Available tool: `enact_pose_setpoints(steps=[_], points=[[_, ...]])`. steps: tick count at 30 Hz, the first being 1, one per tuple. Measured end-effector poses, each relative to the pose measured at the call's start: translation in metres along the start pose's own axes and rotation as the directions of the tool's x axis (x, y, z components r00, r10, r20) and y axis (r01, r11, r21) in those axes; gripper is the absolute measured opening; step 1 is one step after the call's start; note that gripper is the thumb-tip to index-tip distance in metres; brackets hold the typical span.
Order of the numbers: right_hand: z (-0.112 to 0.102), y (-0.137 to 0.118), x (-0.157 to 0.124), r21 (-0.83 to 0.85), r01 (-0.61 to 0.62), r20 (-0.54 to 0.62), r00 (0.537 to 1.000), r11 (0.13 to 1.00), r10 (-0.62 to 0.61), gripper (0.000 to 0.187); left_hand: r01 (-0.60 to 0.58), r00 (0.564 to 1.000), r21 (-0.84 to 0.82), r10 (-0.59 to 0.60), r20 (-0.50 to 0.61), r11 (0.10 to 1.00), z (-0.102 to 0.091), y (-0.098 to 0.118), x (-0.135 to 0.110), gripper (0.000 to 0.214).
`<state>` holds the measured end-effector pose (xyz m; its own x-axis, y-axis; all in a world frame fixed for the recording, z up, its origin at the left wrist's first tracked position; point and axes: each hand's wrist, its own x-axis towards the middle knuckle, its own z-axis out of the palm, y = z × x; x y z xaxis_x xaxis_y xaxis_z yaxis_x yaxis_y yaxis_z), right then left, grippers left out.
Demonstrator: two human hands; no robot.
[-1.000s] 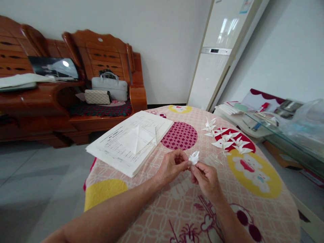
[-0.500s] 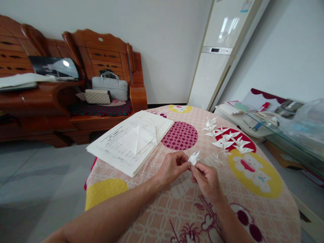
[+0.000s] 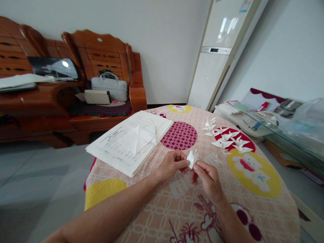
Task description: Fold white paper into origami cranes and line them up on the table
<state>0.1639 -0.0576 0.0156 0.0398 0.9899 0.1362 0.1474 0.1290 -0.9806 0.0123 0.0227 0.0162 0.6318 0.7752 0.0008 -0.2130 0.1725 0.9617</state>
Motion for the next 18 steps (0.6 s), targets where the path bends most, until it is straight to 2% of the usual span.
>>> enact_pose_setpoints(steps=[8, 18], points=[[-0.0005, -0.0026, -0.0011, 0.021, 0.004, 0.037, 0.999, 1.000, -0.004, 0.031, -0.001, 0.998, -0.006, 0.001, 0.064, 1.000, -0.0024, 0.0003, 0.0004, 0.030], [0.0001, 0.0005, -0.0007, 0.012, 0.011, 0.018, 1.000, 1.000, -0.011, 0.034, -0.084, 0.996, 0.113, 0.084, 0.009, 0.990, 0.0002, -0.0048, 0.0004, 0.026]])
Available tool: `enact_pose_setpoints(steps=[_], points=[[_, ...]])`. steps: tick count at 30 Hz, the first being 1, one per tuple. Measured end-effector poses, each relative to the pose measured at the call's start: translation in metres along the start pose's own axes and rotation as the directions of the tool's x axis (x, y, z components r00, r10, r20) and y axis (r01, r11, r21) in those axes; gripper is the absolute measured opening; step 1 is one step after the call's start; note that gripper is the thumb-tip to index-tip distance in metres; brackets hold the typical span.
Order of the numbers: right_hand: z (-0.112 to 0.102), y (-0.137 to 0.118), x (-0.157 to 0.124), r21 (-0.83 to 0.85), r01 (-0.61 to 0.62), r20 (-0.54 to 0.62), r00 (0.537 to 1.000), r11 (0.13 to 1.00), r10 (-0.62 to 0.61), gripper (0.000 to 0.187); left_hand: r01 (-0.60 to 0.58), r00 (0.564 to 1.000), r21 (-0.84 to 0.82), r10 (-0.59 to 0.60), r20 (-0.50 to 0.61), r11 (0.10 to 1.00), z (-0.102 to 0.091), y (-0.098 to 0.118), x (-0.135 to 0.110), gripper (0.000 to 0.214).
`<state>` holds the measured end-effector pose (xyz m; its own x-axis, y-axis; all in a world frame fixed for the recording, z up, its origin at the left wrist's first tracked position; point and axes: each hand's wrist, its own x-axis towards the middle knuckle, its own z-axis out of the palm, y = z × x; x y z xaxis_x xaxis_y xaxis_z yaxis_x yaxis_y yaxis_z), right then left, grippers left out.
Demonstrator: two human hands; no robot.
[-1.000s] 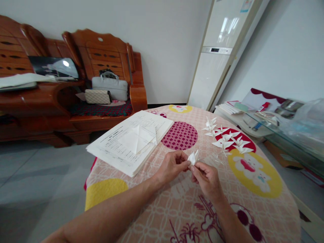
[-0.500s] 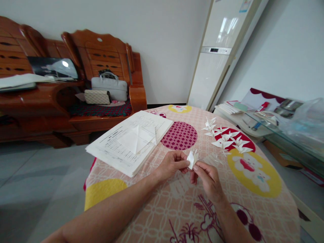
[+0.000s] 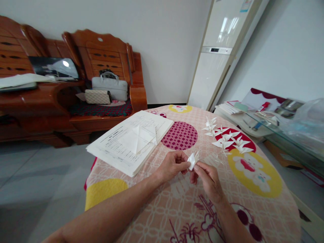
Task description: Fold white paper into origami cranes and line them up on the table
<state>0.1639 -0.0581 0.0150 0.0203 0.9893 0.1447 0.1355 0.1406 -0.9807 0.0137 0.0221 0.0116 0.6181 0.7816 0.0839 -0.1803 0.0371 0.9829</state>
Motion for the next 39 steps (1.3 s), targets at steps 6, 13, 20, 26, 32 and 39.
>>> enact_pose_setpoints(steps=[6, 13, 20, 26, 32, 39], points=[[0.002, 0.002, 0.003, 0.058, -0.047, -0.081, 0.995, 0.997, 0.052, 0.028, -0.060, 0.996, 0.272, 0.076, -0.050, 0.960, 0.001, 0.000, -0.004, 0.015], [0.006, 0.013, 0.003, 0.057, -0.100, -0.186, 0.976, 0.993, 0.109, 0.029, -0.133, 0.975, 0.620, 0.213, -0.057, 0.773, 0.010, 0.004, -0.011, 0.007], [0.008, 0.010, 0.004, 0.052, -0.118, -0.237, 0.963, 0.992, 0.127, 0.037, -0.154, 0.978, 0.634, 0.207, -0.010, 0.758, 0.011, 0.007, -0.011, 0.005], [0.007, 0.010, 0.004, 0.196, -0.114, -0.187, 0.971, 0.974, 0.151, 0.038, -0.058, 0.994, 0.396, 0.090, -0.063, 0.916, 0.005, 0.000, -0.006, 0.004], [0.006, 0.006, 0.003, 0.198, -0.079, -0.095, 0.990, 0.977, 0.099, 0.030, 0.068, 0.997, 0.063, -0.065, -0.039, 0.996, 0.001, 0.003, -0.001, 0.015], [0.005, 0.003, 0.004, 0.144, -0.079, -0.097, 0.991, 0.986, 0.093, 0.025, 0.124, 0.992, -0.014, -0.124, -0.034, 0.992, 0.002, 0.006, -0.001, 0.020]])
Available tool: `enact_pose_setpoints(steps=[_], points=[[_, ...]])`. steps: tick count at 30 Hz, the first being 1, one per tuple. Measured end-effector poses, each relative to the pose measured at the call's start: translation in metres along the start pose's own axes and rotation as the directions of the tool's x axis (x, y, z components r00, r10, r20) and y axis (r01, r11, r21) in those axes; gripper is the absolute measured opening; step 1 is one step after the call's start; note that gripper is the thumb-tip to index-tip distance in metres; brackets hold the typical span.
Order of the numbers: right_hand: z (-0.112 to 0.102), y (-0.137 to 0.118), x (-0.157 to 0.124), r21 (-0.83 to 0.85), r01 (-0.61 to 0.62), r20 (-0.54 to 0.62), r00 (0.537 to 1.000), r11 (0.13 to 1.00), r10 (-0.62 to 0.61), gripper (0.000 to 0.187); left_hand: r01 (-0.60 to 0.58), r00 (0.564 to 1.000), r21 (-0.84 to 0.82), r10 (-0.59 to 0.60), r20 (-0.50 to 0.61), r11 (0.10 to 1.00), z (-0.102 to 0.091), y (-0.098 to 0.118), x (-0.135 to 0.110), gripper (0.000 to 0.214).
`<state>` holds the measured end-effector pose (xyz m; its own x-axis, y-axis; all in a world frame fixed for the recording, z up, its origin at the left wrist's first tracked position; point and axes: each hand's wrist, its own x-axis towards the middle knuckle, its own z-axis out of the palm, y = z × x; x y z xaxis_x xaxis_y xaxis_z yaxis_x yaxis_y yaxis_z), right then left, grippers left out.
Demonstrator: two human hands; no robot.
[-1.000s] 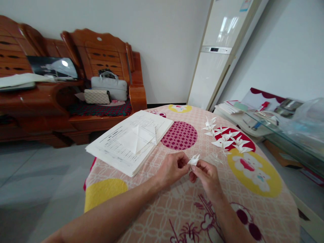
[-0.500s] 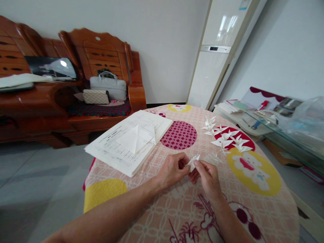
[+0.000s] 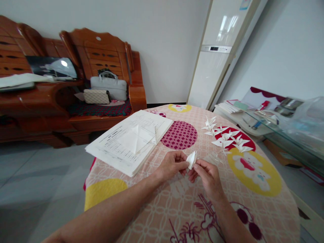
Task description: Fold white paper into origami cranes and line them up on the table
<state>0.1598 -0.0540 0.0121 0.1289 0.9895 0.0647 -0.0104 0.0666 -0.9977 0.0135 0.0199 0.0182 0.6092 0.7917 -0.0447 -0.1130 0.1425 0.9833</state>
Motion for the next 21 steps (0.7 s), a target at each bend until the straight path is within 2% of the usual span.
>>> enact_pose_setpoints(steps=[4, 12, 21], points=[[0.000, -0.001, 0.000, -0.025, -0.001, 0.003, 1.000, 1.000, 0.002, 0.024, -0.049, 0.999, 0.034, 0.048, 0.011, 0.998, -0.001, -0.004, 0.000, 0.020], [0.000, 0.002, -0.002, -0.061, -0.024, -0.031, 0.999, 0.998, 0.022, 0.020, -0.136, 0.990, 0.202, 0.138, 0.002, 0.970, -0.002, -0.017, 0.000, 0.014], [0.002, -0.001, -0.001, -0.102, -0.009, -0.082, 0.997, 0.995, 0.000, 0.023, -0.113, 0.993, 0.109, 0.108, 0.046, 0.988, -0.001, -0.011, -0.003, 0.029]])
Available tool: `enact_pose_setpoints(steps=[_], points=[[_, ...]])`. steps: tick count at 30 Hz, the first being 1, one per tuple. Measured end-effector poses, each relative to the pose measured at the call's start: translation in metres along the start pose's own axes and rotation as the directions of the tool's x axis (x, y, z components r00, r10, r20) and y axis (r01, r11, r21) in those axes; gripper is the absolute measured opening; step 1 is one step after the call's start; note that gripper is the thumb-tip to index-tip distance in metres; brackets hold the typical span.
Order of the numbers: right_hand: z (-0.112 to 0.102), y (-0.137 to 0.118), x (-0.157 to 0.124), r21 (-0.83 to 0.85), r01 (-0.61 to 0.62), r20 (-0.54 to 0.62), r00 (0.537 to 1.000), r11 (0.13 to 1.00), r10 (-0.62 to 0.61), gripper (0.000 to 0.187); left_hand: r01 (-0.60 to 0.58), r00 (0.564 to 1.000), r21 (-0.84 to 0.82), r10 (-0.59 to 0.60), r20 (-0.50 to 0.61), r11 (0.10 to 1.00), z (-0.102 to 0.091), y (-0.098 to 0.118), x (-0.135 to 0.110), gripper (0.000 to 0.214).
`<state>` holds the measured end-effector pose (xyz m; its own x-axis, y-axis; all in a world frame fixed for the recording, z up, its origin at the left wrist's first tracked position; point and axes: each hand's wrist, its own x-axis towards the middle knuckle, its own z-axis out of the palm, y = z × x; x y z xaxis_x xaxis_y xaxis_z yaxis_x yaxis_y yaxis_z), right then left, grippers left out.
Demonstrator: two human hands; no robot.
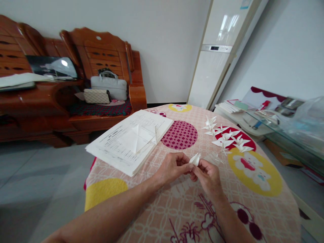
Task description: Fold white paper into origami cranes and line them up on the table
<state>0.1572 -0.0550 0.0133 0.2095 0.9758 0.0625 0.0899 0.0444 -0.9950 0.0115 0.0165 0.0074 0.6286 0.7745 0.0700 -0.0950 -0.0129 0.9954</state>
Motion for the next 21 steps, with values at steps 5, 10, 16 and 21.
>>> enact_pose_setpoints(steps=[5, 10, 16, 21], points=[[-0.002, 0.002, -0.001, -0.050, 0.049, 0.012, 0.999, 0.998, -0.049, 0.023, 0.047, 0.999, -0.085, -0.048, -0.009, 0.995, 0.000, -0.003, 0.004, 0.036], [-0.005, 0.006, -0.002, -0.254, 0.178, -0.028, 0.981, 0.951, -0.191, 0.023, -0.078, 0.996, 0.034, 0.079, -0.042, 0.996, -0.002, -0.006, 0.005, 0.029], [-0.003, -0.004, -0.005, -0.433, 0.332, -0.020, 0.926, 0.838, -0.377, 0.019, -0.159, 0.983, 0.148, 0.170, -0.065, 0.976, -0.006, -0.003, 0.005, 0.028], [-0.003, -0.004, -0.003, -0.430, 0.325, 0.007, 0.934, 0.843, -0.356, 0.019, -0.086, 0.996, -0.082, 0.086, -0.002, 0.993, -0.005, -0.003, 0.006, 0.032]])
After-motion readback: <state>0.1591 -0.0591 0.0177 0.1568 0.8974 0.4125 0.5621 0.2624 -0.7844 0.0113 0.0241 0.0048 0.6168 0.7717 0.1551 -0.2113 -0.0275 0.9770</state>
